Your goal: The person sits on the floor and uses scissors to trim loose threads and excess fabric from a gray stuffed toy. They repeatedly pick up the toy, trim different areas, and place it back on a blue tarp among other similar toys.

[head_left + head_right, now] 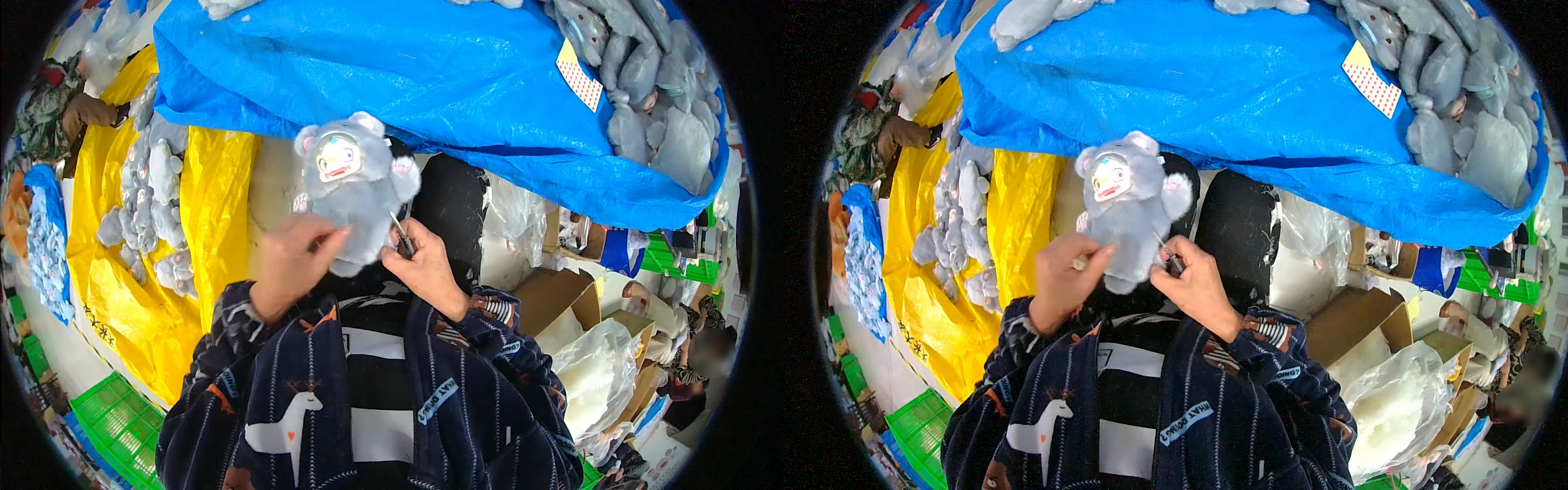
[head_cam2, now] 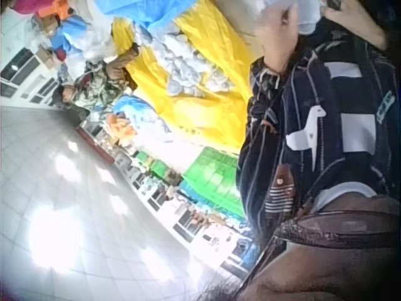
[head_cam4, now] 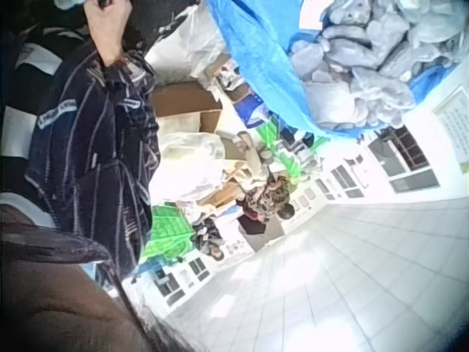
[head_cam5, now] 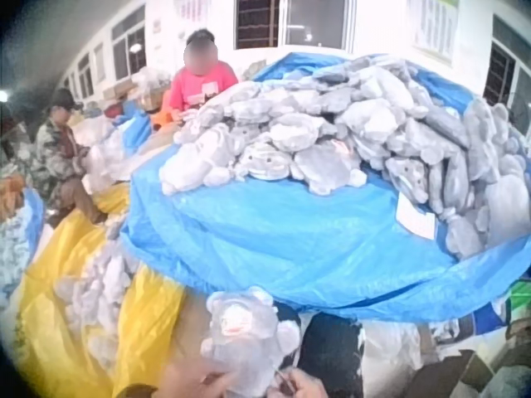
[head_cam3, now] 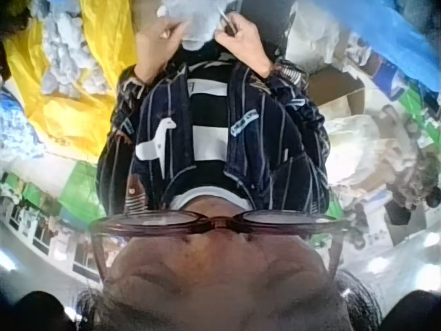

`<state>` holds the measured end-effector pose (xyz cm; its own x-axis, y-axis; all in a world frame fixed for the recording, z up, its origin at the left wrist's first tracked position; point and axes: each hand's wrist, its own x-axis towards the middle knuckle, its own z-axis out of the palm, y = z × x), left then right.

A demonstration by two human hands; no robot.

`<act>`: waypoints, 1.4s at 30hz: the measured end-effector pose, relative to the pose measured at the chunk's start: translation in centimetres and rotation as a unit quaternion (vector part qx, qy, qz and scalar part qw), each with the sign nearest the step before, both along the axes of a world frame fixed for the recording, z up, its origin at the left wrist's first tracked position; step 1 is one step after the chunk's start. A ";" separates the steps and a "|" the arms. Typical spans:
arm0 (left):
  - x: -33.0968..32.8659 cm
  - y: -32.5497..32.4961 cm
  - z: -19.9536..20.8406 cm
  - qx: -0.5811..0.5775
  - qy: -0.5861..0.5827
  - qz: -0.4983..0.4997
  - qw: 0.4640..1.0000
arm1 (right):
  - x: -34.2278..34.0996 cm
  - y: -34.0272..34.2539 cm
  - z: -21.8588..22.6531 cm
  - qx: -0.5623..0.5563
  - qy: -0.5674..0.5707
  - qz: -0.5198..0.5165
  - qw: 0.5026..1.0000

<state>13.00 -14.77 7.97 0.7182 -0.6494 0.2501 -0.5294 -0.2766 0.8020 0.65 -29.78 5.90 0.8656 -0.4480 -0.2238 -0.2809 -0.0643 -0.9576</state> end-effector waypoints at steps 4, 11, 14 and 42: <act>1.4 -3.1 -3.3 0.021 0.039 -0.109 0.993 | 0.2 0.2 -1.0 0.034 -0.029 -0.041 0.998; 1.0 -3.6 -4.5 0.024 0.101 -0.077 0.992 | -1.9 -0.3 0.1 -0.073 -0.039 0.039 0.996; 1.3 -3.4 -4.6 0.021 0.099 -0.059 0.993 | -2.8 -0.9 -0.2 0.089 -0.095 0.060 0.990; -1.4 0.1 -4.0 0.054 -0.103 -0.129 0.985 | -1.3 -0.9 -1.6 0.198 0.046 -0.010 0.979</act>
